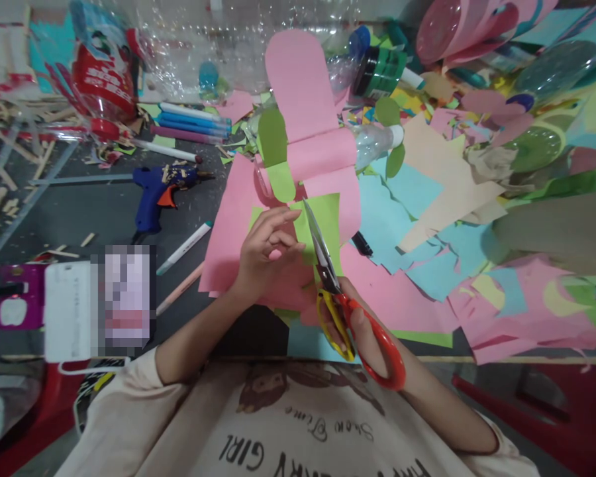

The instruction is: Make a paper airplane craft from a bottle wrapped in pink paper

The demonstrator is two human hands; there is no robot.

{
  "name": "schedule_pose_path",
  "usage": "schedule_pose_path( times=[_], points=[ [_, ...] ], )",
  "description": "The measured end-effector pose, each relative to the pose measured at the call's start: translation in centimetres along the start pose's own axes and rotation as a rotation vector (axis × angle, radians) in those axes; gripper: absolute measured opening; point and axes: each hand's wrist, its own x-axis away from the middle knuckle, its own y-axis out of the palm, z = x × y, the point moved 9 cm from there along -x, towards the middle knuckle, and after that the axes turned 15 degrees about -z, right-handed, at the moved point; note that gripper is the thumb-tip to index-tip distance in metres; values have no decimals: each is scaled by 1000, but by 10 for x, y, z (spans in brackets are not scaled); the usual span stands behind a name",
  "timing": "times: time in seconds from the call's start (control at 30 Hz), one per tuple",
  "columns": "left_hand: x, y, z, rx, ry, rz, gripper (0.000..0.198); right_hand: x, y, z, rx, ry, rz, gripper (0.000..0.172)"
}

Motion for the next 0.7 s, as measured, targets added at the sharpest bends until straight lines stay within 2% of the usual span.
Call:
schedule_pose_path(
  times=[0.27,0.5,0.7],
  points=[
    [-2,0,-1,18,18,-20,36,-4,2,-6,-66,-77,25,51],
    [-3,-2,-1,-42,29,-15,40,-5,-3,6,-85,-72,75,51],
    [-3,-1,1,-21,92,-37,40,-7,-3,10,-139,-105,86,50]
  ],
)
